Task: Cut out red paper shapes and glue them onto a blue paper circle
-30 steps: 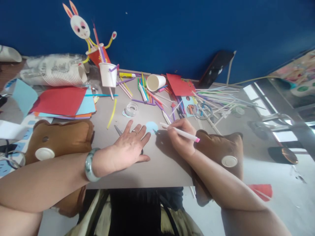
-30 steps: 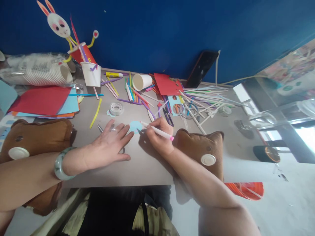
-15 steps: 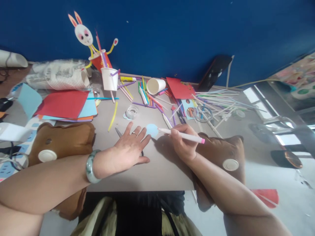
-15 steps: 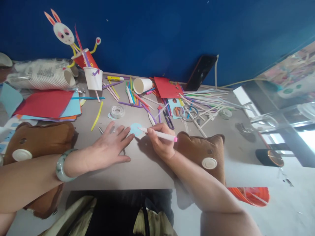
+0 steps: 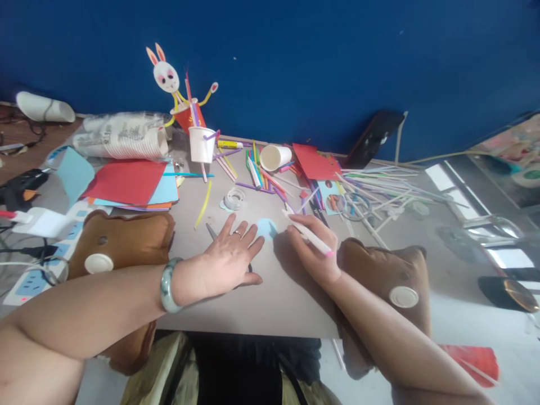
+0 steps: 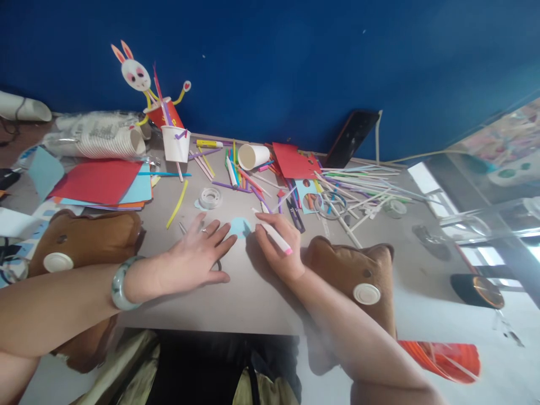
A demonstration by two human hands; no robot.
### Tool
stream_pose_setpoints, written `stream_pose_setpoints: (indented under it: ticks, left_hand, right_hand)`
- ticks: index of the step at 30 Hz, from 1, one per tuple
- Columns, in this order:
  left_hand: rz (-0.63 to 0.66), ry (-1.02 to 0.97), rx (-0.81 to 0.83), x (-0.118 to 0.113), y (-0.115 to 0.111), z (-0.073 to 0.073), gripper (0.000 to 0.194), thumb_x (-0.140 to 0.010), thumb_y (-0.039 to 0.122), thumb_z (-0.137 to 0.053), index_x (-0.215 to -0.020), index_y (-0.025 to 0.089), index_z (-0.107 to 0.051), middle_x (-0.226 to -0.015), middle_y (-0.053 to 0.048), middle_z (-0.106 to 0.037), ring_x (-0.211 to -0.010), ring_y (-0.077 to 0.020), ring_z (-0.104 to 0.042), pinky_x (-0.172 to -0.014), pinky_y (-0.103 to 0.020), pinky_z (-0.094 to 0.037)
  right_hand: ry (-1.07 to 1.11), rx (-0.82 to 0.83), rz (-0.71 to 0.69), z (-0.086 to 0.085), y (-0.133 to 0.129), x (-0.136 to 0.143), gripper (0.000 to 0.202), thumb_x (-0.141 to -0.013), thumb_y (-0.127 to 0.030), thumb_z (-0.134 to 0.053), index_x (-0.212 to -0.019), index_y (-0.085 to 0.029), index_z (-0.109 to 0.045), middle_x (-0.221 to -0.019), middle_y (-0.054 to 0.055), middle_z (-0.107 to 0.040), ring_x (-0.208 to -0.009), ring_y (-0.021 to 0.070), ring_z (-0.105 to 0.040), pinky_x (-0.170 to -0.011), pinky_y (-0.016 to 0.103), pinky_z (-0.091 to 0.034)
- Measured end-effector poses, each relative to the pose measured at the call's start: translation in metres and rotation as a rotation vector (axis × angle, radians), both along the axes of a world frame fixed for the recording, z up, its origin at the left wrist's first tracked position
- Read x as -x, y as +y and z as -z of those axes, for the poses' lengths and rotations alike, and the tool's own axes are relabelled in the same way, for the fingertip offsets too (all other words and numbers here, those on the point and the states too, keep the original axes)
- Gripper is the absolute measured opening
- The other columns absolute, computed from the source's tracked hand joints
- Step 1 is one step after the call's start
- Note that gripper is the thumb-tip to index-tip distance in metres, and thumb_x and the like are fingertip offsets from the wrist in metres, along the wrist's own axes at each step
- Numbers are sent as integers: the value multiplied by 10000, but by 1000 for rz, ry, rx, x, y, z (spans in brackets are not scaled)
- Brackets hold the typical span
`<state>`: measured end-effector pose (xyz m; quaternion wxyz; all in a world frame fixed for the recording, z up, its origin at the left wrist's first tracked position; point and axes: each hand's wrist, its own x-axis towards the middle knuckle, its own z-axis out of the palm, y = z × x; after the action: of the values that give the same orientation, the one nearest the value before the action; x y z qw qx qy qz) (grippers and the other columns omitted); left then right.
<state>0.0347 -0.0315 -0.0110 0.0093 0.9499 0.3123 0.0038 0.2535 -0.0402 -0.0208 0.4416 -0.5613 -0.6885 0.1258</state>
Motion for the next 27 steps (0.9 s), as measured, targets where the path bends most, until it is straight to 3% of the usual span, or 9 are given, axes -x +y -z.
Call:
stream_pose_setpoints:
  ticks: [4,8,13,21,27]
  left_hand:
    - [-1,3,7,0,0,-2,755,-851,640,-603,-1387,117,-516,-1416,-209,-527,-1301,-391,-458,-1147,-615,-180]
    - [6,4,-1,0,-1,1,770,-857,651,-585,-1391,101,-514,-1426,-216,-516,-1300,-395,-458,-1147,-617,-177]
    - [5,-19,-38,1,-1,5,771,-858,662,-574,-1395,112,-512,-1449,-213,-493,-1312,-395,-452,-1154,-615,-158]
    - [7,-18,-21,1,-1,5,771,-861,656,-572,-1400,109,-505,-1449,-218,-493,-1329,-393,-433,-1155,-626,-164]
    - [6,-30,-7,3,0,11,773,-861,661,-565,-1410,122,-498,-1455,-216,-494,-1348,-388,-421,-1169,-622,-140]
  right_hand:
    - [185,92,11,6,-2,3,185,-925,-320,-612,-1070,-212,-651,-755,15,-734,-635,174,-695,-691,348,-577]
    - [317,155,-40,11,-2,4,194,-913,-371,-628,-990,-197,-663,-658,-4,-682,-514,148,-628,-553,311,-548]
    - [251,123,-21,12,-1,1,128,-884,-320,-636,-820,-210,-653,-648,-4,-644,-535,138,-600,-516,279,-497]
    - [193,175,-33,9,2,0,121,-870,-333,-662,-878,-213,-675,-725,17,-689,-548,139,-602,-533,277,-493]
    - [56,198,6,0,0,1,41,-780,-226,-647,-818,-212,-646,-710,-2,-717,-586,145,-636,-584,262,-498]
